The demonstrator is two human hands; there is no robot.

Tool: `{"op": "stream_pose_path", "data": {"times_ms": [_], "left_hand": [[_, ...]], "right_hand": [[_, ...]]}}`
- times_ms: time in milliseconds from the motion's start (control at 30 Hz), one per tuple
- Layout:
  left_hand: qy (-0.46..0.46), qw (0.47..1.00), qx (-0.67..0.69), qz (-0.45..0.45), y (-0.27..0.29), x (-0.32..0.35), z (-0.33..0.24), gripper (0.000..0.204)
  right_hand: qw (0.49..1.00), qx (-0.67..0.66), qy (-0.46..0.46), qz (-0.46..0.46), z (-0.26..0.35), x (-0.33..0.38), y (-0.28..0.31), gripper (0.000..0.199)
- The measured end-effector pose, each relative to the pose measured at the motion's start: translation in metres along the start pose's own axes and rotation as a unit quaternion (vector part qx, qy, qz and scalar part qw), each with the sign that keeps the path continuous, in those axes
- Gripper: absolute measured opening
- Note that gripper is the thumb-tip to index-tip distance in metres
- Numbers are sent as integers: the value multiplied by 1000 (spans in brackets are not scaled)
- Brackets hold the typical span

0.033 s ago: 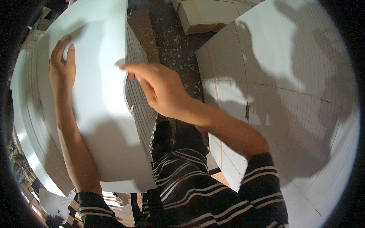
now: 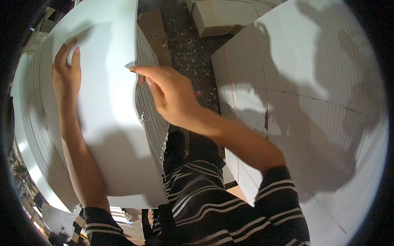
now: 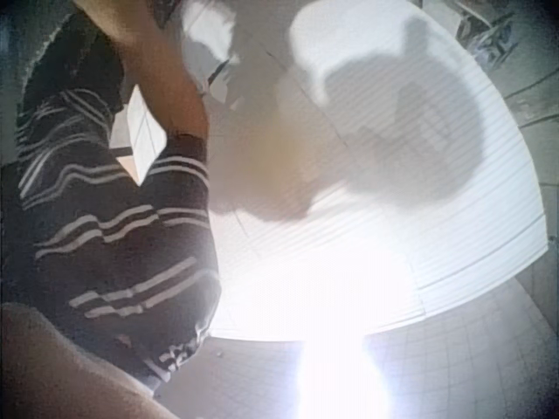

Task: The person uses a utility knife to cut large white foam sheets on a workbench. They repeatedly score and snap the foam along straight lines, then stack the cut pieces. Another person in a yellow shirt is visible in the background handling similar materials.

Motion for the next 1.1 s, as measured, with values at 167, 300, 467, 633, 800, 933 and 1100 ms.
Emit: {"op": "stream_pose_path", "data": {"times_ms": [167, 300, 467, 633, 800, 933, 1100], "left_hand": [[-38, 999, 23, -13, -2, 1, -3, 38], [-49, 999, 3, -21, -5, 4, -2, 37], [-67, 997, 37, -14, -9, 4, -6, 36], [-72, 997, 19, -32, -12, 6, -11, 36], [-76, 997, 7, -33, -13, 6, -13, 37], [-92, 995, 11, -29, -15, 4, -12, 38], [-73, 997, 6, -15, -19, 4, -5, 39]], "right_hand": [[992, 14, 7, -126, -4, 22, -18, 35], [995, 24, 77, -59, 17, 29, -19, 37], [994, 31, 92, 59, 14, 20, -12, 40], [984, 135, 108, 32, 27, 28, -10, 42], [971, 84, 134, 180, 32, 32, -8, 45], [977, 174, 108, 55, 22, 12, 7, 46], [966, 151, 112, 176, 33, 30, -10, 41]]}}
Point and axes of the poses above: each hand's wrist, its own x-axis away from the middle knuckle, its own y-axis out of the back of the hand, z = x × y, the point moved 10 cm from there along -x, towards the middle knuckle, and after that the axes turned 3 degrees about x, right-handed, at the moved point
